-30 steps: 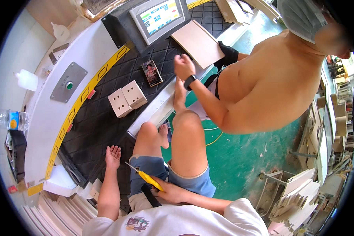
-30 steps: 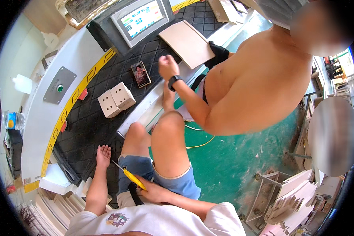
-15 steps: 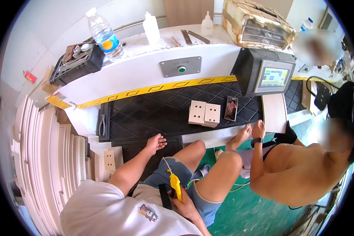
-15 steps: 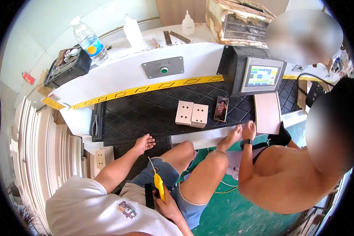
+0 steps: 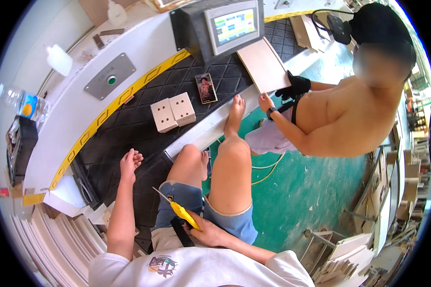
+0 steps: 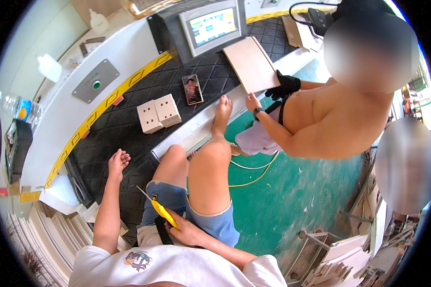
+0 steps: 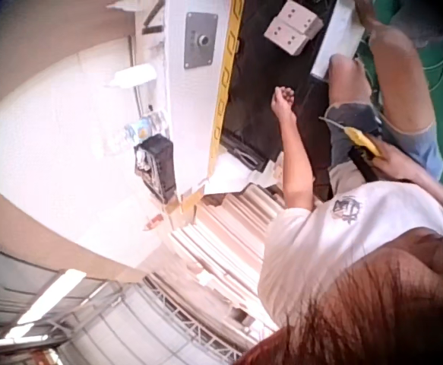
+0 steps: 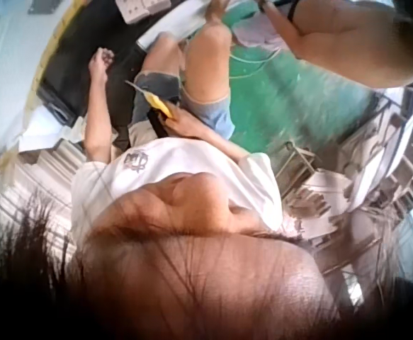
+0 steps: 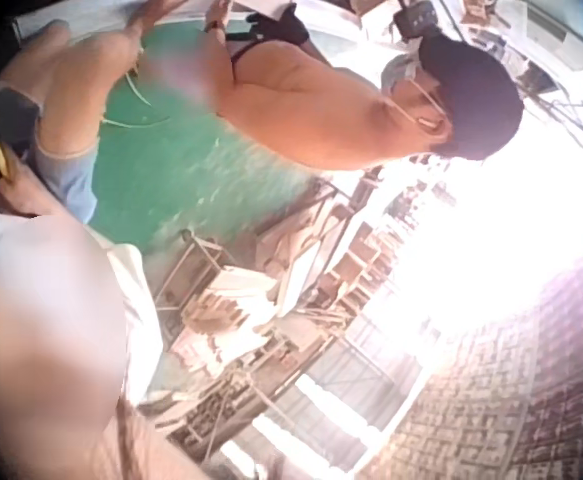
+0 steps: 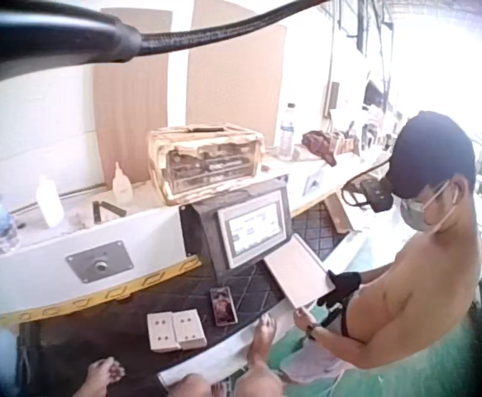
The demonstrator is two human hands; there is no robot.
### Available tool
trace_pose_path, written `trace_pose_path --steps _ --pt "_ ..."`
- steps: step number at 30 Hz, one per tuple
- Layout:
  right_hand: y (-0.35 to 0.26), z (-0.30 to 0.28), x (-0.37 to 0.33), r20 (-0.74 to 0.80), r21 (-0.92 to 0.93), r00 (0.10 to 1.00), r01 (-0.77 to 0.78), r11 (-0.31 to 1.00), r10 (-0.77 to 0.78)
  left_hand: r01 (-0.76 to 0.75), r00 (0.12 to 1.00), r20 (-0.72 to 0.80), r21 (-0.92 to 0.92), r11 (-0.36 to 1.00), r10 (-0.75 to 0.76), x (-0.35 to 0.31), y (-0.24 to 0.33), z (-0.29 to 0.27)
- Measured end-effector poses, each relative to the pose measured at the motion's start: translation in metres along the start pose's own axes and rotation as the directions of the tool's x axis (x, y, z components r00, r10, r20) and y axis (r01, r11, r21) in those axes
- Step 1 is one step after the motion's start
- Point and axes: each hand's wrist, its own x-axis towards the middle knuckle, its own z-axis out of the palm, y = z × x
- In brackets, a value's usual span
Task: The person sits on a machine platform and uses a yellow air nozzle to blow dust off small wooden blocks with holes. They pick up each block, direct the air stream at the surface, and place it back down. Another person is visible in the background moving larger wooden panels.
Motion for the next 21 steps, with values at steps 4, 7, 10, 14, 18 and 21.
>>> trace_pose_path --steps 4,7,10,14,18,21 --pt "0.013 0.007 0.001 -0.032 0.051 0.994 0.105 0.993 -0.104 0.025 1.000 -0.013 0.088 0.996 -0.024 0.006 -0.019 -0.024" --pt "0.000 0.001 0.000 -0.005 0.021 1.000 0.005 1.000 -0.005 0.063 0.998 -0.021 0.127 0.990 -0.061 0.001 -0.033 -0.031" --pt "-0.001 0.002 0.004 -0.066 -0.165 0.998 0.001 0.986 -0.012 0.054 0.999 -0.015 0.139 0.989 -0.052 -0.009 -0.032 -0.032" --pt "-0.023 0.001 -0.004 -0.194 -0.766 0.865 0.162 0.623 -0.463 -0.104 0.995 0.023 0.326 0.940 0.102 -0.027 -0.012 -0.020" --pt "-0.103 -0.109 -0.033 -0.093 -0.317 0.802 0.538 0.781 -0.590 -0.266 0.964 0.121 0.405 0.875 0.237 -0.050 0.014 0.011" --pt "-0.094 -0.189 -0.009 -0.744 0.085 0.584 0.566 0.820 -0.325 -0.305 0.947 0.221 0.377 0.874 0.235 -0.064 0.030 0.056"
